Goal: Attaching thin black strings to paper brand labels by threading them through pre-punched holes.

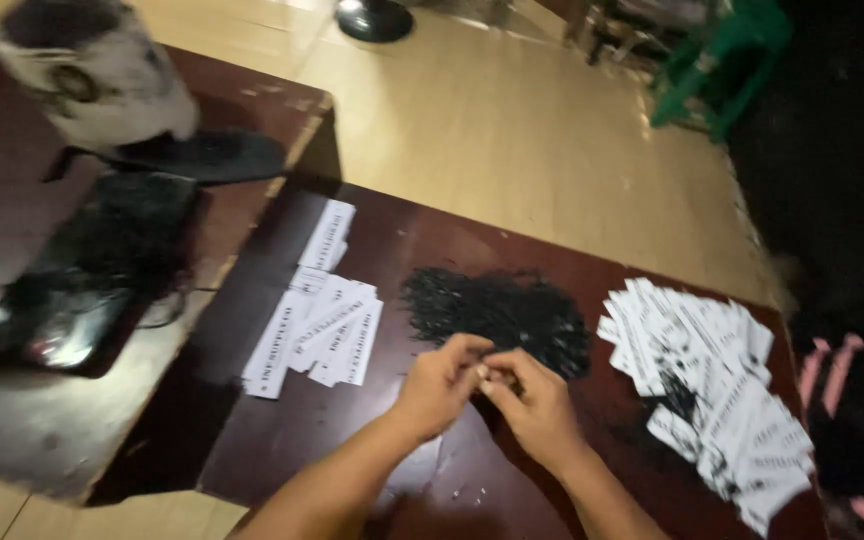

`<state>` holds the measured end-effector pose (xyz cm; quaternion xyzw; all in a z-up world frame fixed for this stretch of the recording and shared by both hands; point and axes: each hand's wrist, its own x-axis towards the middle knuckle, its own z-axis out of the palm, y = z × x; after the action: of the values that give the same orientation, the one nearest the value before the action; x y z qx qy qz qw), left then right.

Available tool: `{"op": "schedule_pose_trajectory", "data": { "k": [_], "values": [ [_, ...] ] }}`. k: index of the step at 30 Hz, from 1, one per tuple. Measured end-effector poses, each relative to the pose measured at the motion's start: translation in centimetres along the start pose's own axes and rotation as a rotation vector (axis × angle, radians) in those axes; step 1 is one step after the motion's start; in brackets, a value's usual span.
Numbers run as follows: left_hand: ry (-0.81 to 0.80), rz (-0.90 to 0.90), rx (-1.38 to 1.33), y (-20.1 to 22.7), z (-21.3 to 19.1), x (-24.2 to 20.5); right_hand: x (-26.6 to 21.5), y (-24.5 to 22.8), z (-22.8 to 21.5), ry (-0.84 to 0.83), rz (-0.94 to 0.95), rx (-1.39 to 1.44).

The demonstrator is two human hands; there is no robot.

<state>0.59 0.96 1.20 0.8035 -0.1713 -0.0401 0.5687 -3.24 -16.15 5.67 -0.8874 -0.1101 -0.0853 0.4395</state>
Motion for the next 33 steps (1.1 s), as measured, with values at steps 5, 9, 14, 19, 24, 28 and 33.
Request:
{"op": "schedule_pose_trajectory", "data": {
  "k": [5,9,14,19,24,28,33],
  "values": [
    [-0.061,0.020,-0.083,0.9,-0.7,-0.1,-0.8,1.8,1.2,0.020,0.119,0.119],
    [-0.117,0.069,0.032,1.4,-0.8,-0.3,-1.1,2.7,1.1,0.049,-0.007,0.043],
    [-0.136,0.064,0.126,0.9,-0.2,-0.4,-0.8,1.9,0.5,0.028,-0.134,-0.001],
    [-0.113,0.114,0.130,0.7,-0.2,-0.4,-0.9,2.7,0.7,0.010,-0.125,0.023],
    [0.115,0.031,0.056,2.2,-1.0,-0.6,-1.0,3.0,0.5,0.045,-0.031,-0.002],
    [0.371,0.241,0.282,1.6,-3.8,0.3,-1.1,3.6,0.8,0.065,0.121,0.038],
    [0.475,-0.027,0.911,-1.1,-9.4,1.0,-1.2,3.3,0.7,0.066,0.128,0.012]
  ]
}}
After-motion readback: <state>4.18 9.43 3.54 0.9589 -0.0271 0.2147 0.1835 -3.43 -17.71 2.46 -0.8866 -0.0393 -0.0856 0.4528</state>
